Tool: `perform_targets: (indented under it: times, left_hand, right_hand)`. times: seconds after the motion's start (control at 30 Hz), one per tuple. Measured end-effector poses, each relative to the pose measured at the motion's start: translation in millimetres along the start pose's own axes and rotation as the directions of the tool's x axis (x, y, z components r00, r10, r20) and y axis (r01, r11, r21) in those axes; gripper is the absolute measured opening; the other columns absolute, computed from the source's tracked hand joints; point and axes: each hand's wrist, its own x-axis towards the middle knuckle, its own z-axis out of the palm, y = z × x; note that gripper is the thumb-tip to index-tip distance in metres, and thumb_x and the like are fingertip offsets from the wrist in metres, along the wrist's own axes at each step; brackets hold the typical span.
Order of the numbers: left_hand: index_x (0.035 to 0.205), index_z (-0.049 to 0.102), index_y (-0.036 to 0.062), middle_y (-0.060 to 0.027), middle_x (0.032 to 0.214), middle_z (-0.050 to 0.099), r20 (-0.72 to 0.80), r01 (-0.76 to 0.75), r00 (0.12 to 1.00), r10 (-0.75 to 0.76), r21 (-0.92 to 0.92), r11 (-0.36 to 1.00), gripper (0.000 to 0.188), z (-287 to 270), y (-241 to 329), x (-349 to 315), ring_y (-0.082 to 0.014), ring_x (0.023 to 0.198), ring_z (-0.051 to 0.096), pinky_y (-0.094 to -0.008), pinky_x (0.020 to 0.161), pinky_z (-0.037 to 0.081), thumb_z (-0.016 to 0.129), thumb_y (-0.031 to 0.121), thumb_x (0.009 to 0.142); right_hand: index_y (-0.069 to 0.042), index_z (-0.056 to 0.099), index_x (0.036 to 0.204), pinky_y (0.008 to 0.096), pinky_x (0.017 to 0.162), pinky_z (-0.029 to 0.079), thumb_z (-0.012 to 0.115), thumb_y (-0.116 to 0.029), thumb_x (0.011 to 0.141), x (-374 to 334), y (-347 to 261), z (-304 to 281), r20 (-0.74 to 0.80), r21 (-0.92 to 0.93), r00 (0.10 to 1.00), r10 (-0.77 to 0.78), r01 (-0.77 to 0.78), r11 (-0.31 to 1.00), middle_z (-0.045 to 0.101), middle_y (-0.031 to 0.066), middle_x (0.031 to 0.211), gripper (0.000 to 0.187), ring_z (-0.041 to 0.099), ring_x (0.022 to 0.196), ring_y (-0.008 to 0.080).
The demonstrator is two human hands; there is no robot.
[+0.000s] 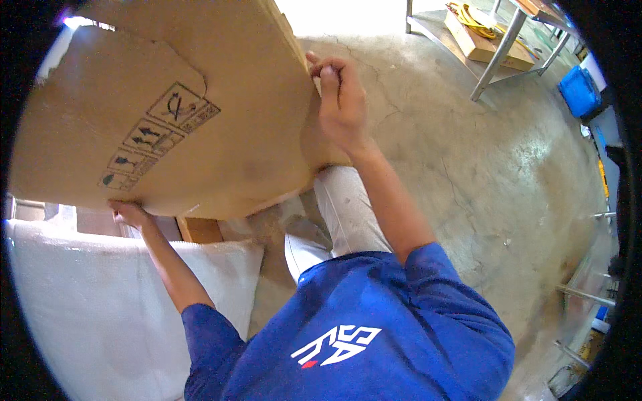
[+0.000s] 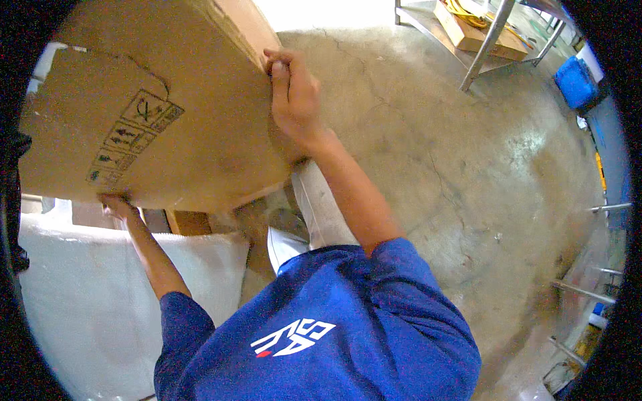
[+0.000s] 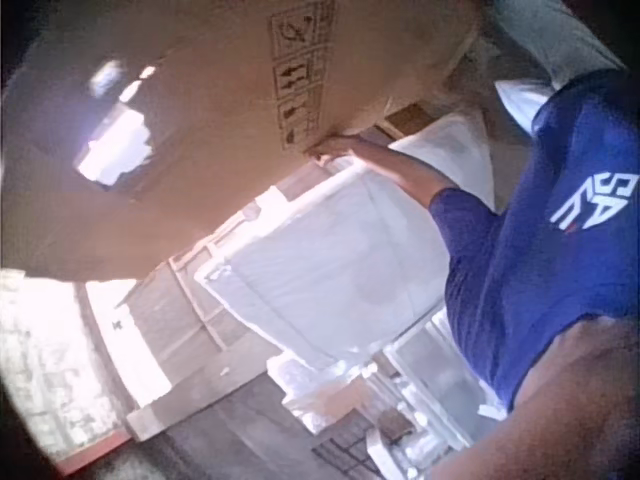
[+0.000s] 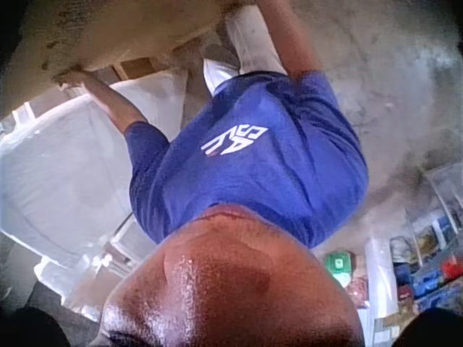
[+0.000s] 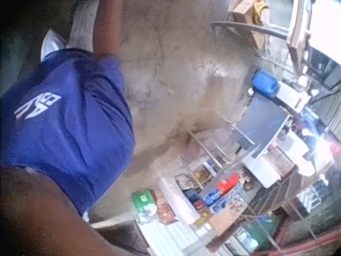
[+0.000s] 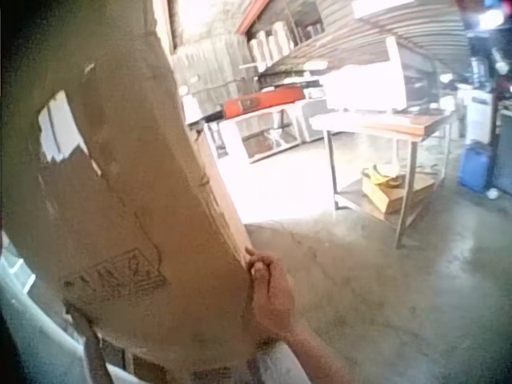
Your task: The person uses a hammer and a utility knife to open a large cardboard box. They repeatedly strike the box with the hammer to break the tape and then use the utility knife to cut through the remaining tape and cardboard.
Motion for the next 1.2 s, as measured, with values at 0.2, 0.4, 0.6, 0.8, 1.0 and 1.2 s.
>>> perform_targets:
  times: [0.2, 0.4, 0.6, 0.8, 1.0, 1.2]
  left_hand:
    - [0.129, 0.048, -0.0135, -0.0234, 0.130, 0.056, -0.023, -0.155, 0.987, 0.157, 0.072, 0.985, 0.066, -2.5, 0.3, 6.1, -0.0319, 0.106, 0.061, -0.0449, 0.084, 0.056, 0.048, 0.047, 0.102]
    - [0.140, 0.025, -0.0138, -0.0278, 0.136, 0.049, 0.129, -0.302, 0.943, 0.308, -0.060, 0.951, 0.082, -21.6, 52.4, 57.2, -0.0319, 0.110, 0.059, -0.0454, 0.088, 0.054, 0.055, 0.050, 0.098]
    - [0.131, 0.022, -0.0157, -0.0324, 0.128, 0.046, 0.002, -0.373, 0.926, 0.376, 0.139, 0.917, 0.094, -8.0, 89.3, 84.1, -0.0379, 0.115, 0.055, -0.0478, 0.093, 0.052, 0.060, 0.061, 0.091]
    - [0.130, 0.027, -0.0170, -0.0353, 0.132, 0.039, -0.018, -0.403, 0.910, 0.413, 0.189, 0.895, 0.096, -2.3, 101.6, 60.5, -0.0419, 0.116, 0.052, -0.0471, 0.097, 0.050, 0.061, 0.063, 0.089]
    - [0.126, 0.032, -0.0230, -0.0400, 0.132, 0.035, -0.019, -0.375, 0.921, 0.390, 0.233, 0.897, 0.103, -13.3, 55.7, 70.0, -0.0481, 0.129, 0.039, -0.0539, 0.109, 0.036, 0.057, 0.069, 0.087]
    - [0.129, 0.032, -0.0182, -0.0358, 0.130, 0.034, 0.019, -0.376, 0.919, 0.395, 0.350, 0.858, 0.098, -18.8, 26.5, 55.0, -0.0463, 0.123, 0.039, -0.0539, 0.107, 0.035, 0.055, 0.068, 0.089]
  right_hand:
    - [-0.002, 0.046, 0.105, 0.0312, 0.073, 0.047, 0.039, -0.018, 0.106, 15.3, -4.9, 42.0, -0.400, -0.012, 0.911, -0.100, 0.104, 0.995, 0.055, 0.0065, 0.087, 0.017, 0.053, 0.078, 0.0155]
    - [0.000, 0.051, 0.105, 0.0297, 0.072, 0.043, 0.040, -0.014, 0.105, 46.3, -29.8, 55.5, -0.575, -0.065, 0.788, -0.219, 0.223, 0.973, 0.048, 0.0027, 0.083, 0.018, 0.048, 0.075, 0.0134]
    - [0.002, 0.049, 0.112, 0.0339, 0.078, 0.044, 0.038, -0.019, 0.105, 68.3, -61.6, 55.5, -0.596, -0.097, 0.775, -0.211, 0.191, 0.977, 0.051, 0.0078, 0.091, 0.024, 0.050, 0.082, 0.0172]
    - [0.001, 0.040, 0.108, 0.0333, 0.078, 0.042, 0.032, -0.015, 0.103, 76.3, -52.3, 39.1, -0.512, -0.121, 0.820, -0.256, 0.226, 0.966, 0.045, 0.0113, 0.101, 0.019, 0.047, 0.082, 0.0178]
    - [0.000, 0.040, 0.110, 0.0332, 0.076, 0.043, 0.033, -0.014, 0.104, 60.9, -30.7, 41.1, -0.483, -0.119, 0.843, -0.238, 0.206, 0.971, 0.047, 0.0104, 0.097, 0.017, 0.048, 0.081, 0.0167]
    - [-0.002, 0.041, 0.108, 0.0286, 0.064, 0.043, 0.036, -0.013, 0.103, 45.4, -18.8, 47.5, -0.527, -0.025, 0.823, -0.210, 0.232, 0.972, 0.049, 0.0083, 0.086, 0.013, 0.049, 0.072, 0.0158]
